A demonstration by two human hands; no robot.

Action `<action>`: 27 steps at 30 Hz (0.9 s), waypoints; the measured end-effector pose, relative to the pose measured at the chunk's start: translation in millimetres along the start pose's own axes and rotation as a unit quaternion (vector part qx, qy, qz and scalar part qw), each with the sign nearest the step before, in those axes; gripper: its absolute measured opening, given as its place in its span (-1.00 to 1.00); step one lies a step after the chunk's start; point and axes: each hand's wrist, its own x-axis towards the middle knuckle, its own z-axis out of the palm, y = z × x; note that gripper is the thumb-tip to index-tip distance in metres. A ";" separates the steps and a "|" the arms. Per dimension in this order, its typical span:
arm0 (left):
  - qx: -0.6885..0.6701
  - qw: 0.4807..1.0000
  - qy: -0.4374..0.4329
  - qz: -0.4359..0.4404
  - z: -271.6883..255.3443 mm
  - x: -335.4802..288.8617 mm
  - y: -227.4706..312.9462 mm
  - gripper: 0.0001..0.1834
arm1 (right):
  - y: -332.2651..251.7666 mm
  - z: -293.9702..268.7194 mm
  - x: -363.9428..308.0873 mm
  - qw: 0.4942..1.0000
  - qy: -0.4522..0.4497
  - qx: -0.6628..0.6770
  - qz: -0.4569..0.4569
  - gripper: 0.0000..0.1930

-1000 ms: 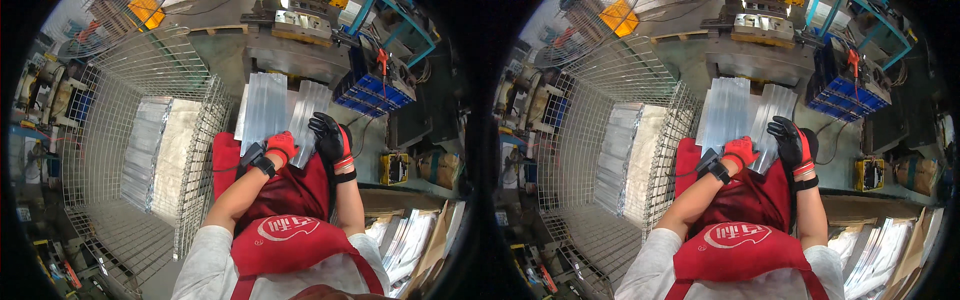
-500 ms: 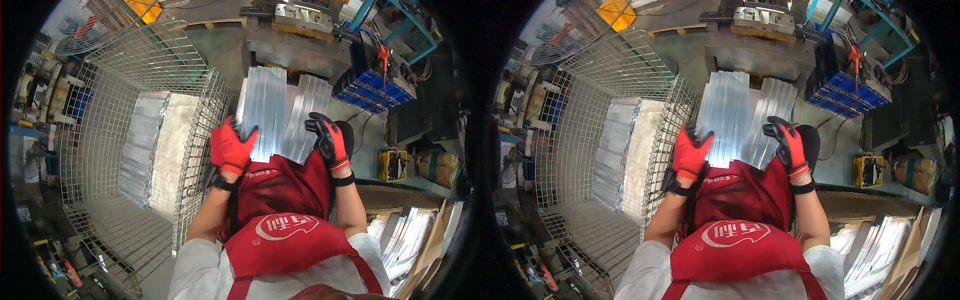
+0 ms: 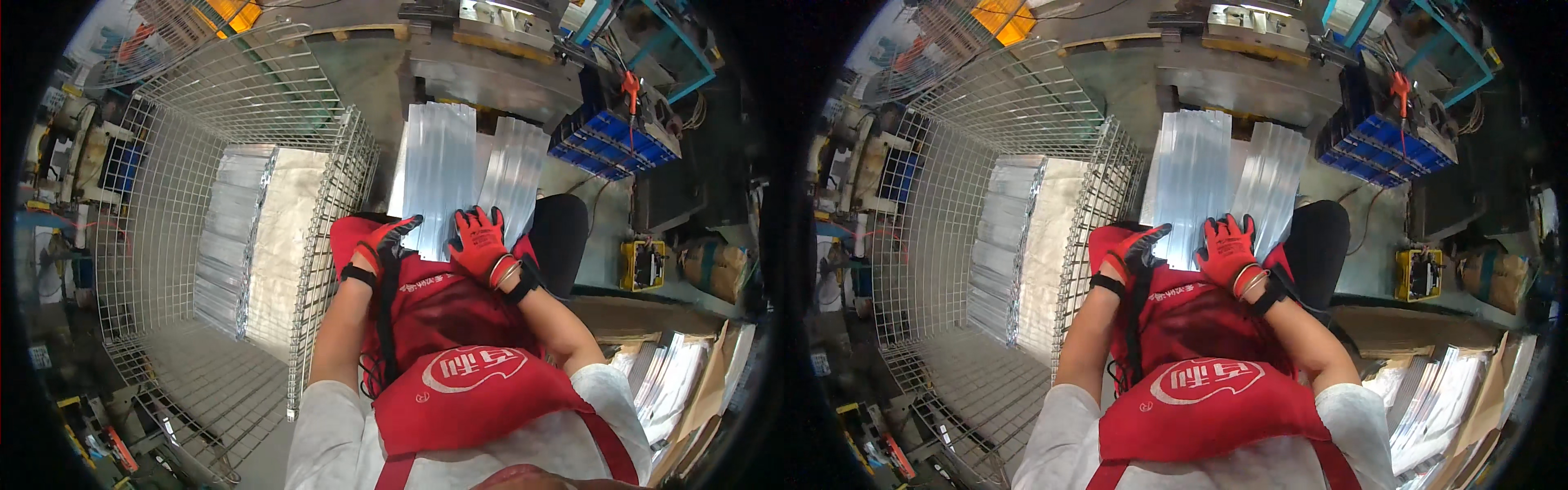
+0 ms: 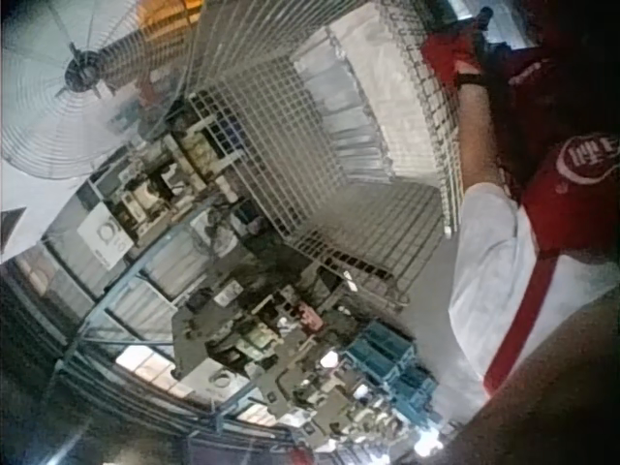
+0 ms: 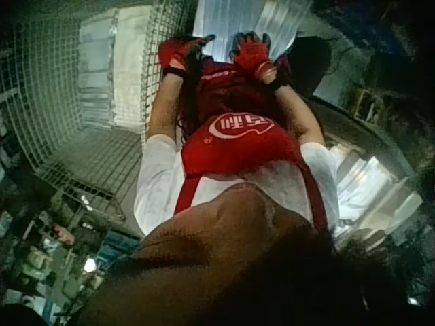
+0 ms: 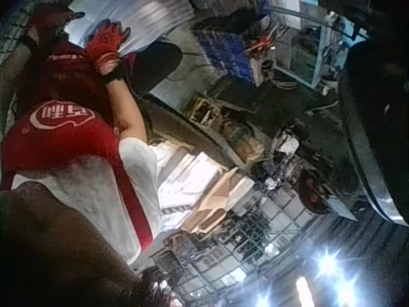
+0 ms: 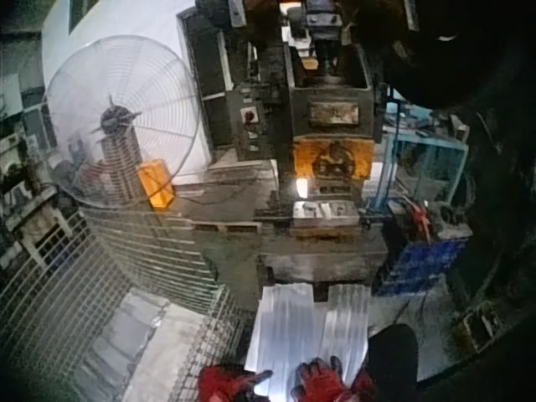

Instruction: Manually feed metal strips into a press machine to bend them and stack the finished parts.

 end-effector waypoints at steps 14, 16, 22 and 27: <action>-0.052 0.995 -0.090 -0.008 -20.1 -29.8 -1.7 -0.61 | -11.1 5.6 -4.5 0.983 0.035 0.176 -0.033 -0.40; -0.009 0.995 -0.099 -0.028 -29.2 -25.1 0.0 -0.61 | -9.1 8.2 -3.9 0.977 0.052 0.206 -0.012 -0.46; 0.275 0.961 -0.022 -0.024 -21.5 -21.6 50.5 -0.69 | 0.2 -19.2 -1.8 0.965 0.122 0.229 0.023 -0.50; 0.066 0.984 -0.124 0.113 -63.0 39.2 -52.8 -0.56 | -2.8 6.3 6.5 0.969 0.044 0.245 0.000 -0.40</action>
